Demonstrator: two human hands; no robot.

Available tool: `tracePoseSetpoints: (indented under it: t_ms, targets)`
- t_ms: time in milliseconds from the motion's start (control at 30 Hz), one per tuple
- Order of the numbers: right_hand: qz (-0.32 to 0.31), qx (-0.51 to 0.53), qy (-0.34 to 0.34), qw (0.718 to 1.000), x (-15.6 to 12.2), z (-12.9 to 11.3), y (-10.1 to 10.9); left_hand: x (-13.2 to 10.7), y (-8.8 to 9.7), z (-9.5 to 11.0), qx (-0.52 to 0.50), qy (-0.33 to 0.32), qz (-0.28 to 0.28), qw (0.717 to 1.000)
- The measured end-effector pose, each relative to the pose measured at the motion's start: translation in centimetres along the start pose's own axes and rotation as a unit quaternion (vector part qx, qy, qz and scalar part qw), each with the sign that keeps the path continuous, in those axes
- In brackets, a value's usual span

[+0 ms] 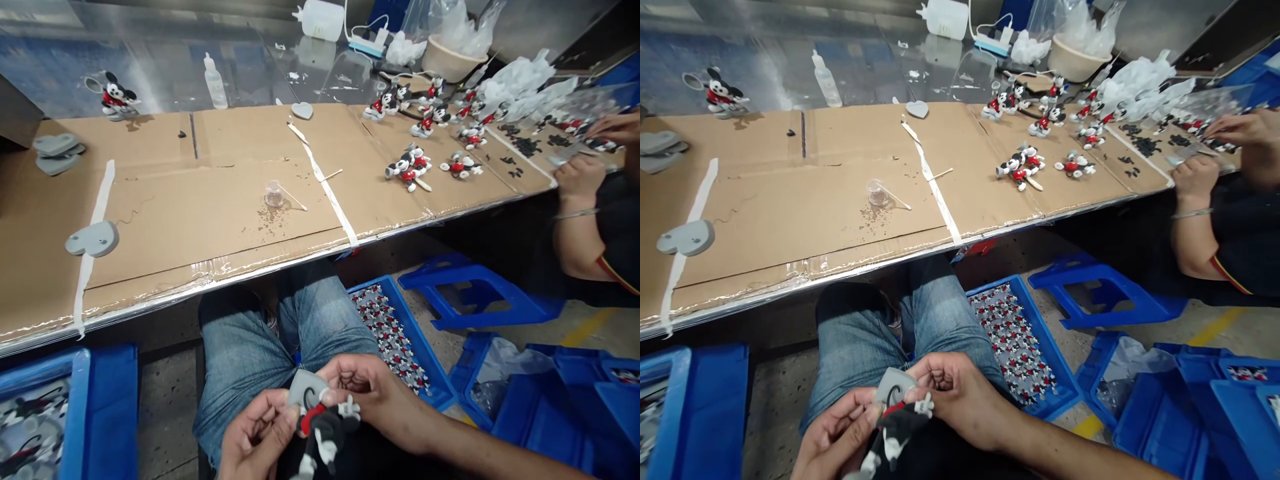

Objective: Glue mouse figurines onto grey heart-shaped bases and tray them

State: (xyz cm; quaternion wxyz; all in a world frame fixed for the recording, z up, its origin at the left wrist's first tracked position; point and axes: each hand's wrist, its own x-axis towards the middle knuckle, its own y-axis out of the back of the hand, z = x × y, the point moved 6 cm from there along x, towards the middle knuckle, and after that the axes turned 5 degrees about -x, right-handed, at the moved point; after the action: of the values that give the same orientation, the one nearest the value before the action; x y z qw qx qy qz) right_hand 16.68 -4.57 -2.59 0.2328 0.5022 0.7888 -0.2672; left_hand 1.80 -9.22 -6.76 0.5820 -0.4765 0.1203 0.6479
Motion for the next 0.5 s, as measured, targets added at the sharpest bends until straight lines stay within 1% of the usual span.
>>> tracePoseSetpoints:
  t_ms: [67, 167, 300, 400, 500]
  targets:
    - [0.007, 0.050, -0.017, 0.999, 0.9, 0.8, 0.1, 0.8, 0.0, -0.3, -0.040, 0.026, -0.017, 0.999]
    - [0.018, 0.077, -0.046, 0.996, 2.1, 1.9, 0.2, 1.9, 0.1, 0.0, -0.069, 0.021, -0.029, 0.997]
    - [0.012, 0.091, -0.080, 0.993, 3.3, 2.7, 0.0, 2.5, 0.8, -0.1, -0.100, 0.044, -0.004, 0.994]
    - [0.013, 0.100, -0.090, 0.991, 3.8, 2.8, -0.1, 2.7, 1.2, -0.3, -0.126, 0.054, 0.014, 0.991]
    - [0.020, 0.103, -0.098, 0.990, 3.9, 2.7, -0.1, 2.9, 1.6, -0.5, -0.131, 0.053, 0.017, 0.990]
